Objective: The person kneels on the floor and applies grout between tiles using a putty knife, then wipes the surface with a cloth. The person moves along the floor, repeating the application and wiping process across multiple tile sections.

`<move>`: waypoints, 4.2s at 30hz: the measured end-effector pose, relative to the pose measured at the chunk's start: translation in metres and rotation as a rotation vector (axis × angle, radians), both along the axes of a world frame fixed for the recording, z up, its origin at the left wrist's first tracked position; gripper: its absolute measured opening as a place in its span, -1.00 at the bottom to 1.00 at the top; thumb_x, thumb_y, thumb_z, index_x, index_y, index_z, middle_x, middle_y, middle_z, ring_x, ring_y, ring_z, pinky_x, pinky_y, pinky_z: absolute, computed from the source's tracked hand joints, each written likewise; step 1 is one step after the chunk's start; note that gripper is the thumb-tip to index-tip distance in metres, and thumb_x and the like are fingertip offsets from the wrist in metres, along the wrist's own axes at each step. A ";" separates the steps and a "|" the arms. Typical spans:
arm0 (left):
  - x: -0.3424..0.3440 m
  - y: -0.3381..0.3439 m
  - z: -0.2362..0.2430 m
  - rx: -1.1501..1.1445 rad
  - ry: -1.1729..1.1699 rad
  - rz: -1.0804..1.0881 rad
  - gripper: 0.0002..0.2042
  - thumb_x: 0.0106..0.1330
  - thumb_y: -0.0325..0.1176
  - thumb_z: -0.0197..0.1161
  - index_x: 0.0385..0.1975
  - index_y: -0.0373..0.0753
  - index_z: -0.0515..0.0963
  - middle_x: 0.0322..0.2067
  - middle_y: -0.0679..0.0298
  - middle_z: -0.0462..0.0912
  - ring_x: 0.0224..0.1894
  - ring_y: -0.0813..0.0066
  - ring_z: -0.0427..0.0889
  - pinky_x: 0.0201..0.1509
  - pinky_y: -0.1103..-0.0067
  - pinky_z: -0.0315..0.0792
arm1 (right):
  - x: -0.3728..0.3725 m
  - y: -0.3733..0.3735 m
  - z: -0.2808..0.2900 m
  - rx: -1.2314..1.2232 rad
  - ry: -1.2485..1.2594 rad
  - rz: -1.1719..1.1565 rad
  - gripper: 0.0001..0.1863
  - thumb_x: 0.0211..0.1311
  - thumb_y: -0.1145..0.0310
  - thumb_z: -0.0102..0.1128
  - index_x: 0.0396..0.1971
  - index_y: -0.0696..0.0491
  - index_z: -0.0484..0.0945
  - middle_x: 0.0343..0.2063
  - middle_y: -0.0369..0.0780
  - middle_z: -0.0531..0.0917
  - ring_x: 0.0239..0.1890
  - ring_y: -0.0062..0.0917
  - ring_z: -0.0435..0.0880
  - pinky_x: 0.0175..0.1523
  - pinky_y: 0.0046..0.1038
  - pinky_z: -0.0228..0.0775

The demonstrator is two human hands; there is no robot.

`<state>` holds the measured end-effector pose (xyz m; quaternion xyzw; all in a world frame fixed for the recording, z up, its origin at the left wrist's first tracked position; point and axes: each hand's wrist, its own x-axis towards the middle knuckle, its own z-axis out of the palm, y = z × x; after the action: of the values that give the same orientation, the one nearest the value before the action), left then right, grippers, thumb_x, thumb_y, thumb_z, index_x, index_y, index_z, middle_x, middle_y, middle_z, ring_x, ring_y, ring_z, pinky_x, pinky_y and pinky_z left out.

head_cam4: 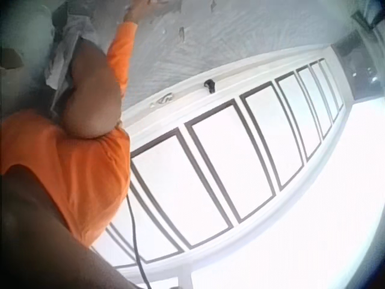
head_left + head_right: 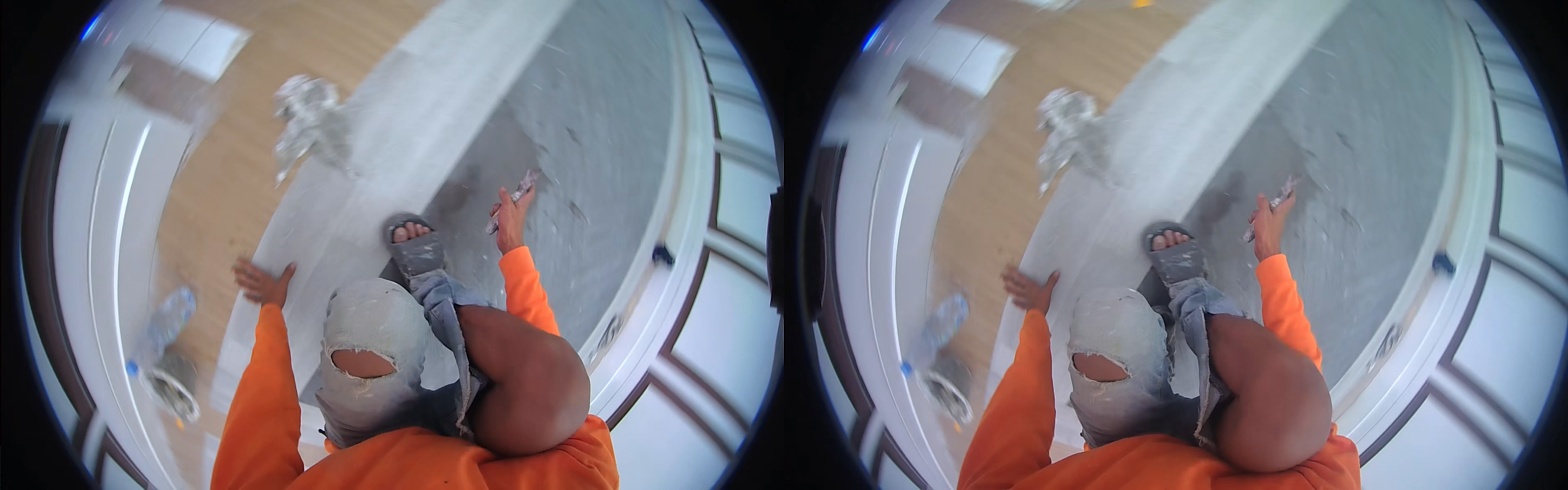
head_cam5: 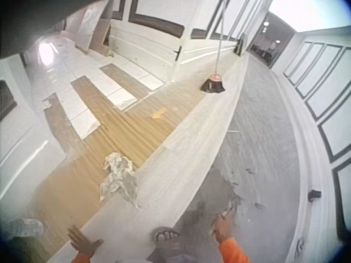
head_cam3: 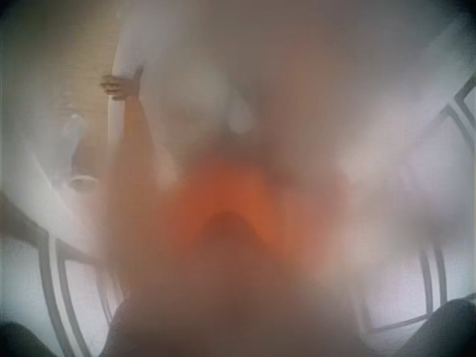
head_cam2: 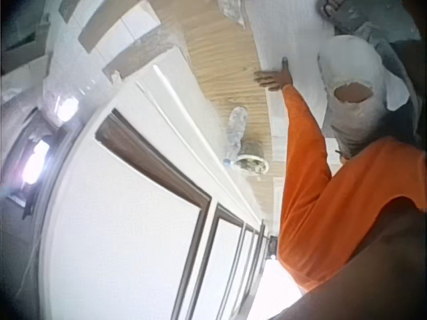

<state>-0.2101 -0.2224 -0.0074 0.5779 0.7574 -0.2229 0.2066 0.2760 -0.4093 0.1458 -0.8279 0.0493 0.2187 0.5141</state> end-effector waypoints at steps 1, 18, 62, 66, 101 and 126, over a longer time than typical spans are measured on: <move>-0.004 0.001 -0.006 0.030 0.029 0.007 0.58 -0.20 0.52 0.53 0.62 -0.06 -0.52 0.63 -0.02 -0.54 0.66 -0.15 -0.44 0.60 -0.17 -0.19 | 0.006 -0.027 0.007 0.015 0.005 -0.123 -0.10 0.42 0.49 0.05 0.62 -0.10 -0.23 0.03 -0.14 0.45 -0.49 -0.55 0.45 -0.38 -0.40 0.45; -0.026 0.005 -0.025 0.202 -0.010 -0.054 0.65 -0.46 0.71 0.44 0.64 0.08 -0.42 0.64 0.04 -0.41 0.65 -0.22 -0.33 0.57 -0.15 -0.01 | -0.167 -0.421 0.045 -0.078 0.023 -1.078 -0.38 0.55 0.21 -0.01 0.54 -0.10 0.13 -0.26 -0.17 0.50 -0.54 -0.50 0.48 -0.53 -0.38 0.41; 0.313 -0.133 0.043 -0.207 -0.248 -0.401 0.74 -0.29 0.52 0.58 0.50 -0.33 -0.73 0.44 -0.54 -0.78 0.48 -0.75 -0.65 0.45 -0.44 -0.41 | -0.096 -0.297 -0.068 -0.583 -0.253 0.519 -0.37 0.58 0.11 0.00 0.57 -0.22 0.15 -0.17 -0.18 0.74 -0.38 -0.20 0.76 -0.32 -0.13 0.61; 0.310 -0.132 0.039 -0.191 -0.258 -0.402 0.73 -0.29 0.52 0.58 0.50 -0.34 -0.72 0.44 -0.54 -0.77 0.48 -0.77 -0.62 0.44 -0.46 -0.43 | -0.099 -0.294 -0.070 -0.547 -0.251 0.437 -0.37 0.58 0.10 0.00 0.57 -0.23 0.16 -0.17 -0.20 0.73 -0.37 -0.20 0.77 -0.31 -0.12 0.63; 0.311 -0.134 0.037 -0.215 -0.285 -0.409 0.73 -0.24 0.45 0.62 0.47 -0.29 -0.81 0.41 -0.49 -0.89 0.45 -0.75 -0.76 0.39 -0.52 -0.47 | -0.094 -0.305 -0.072 -0.611 -0.311 0.561 -0.37 0.57 0.10 0.03 0.56 -0.25 0.16 -0.22 -0.23 0.73 -0.45 -0.26 0.75 -0.40 -0.23 0.63; 0.309 -0.133 0.039 -0.218 -0.277 -0.410 0.74 -0.27 0.46 0.62 0.47 -0.29 -0.80 0.42 -0.48 -0.88 0.46 -0.75 -0.74 0.41 -0.49 -0.46 | -0.093 -0.303 -0.068 -0.558 -0.274 0.551 -0.38 0.56 0.11 0.03 0.55 -0.25 0.19 -0.20 -0.22 0.73 -0.41 -0.23 0.76 -0.31 -0.21 0.66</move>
<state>0.0990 -0.3550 0.0319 0.7184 0.5607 -0.2593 0.3198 0.1832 -0.7119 0.0779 -0.9391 -0.1856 0.2143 0.1942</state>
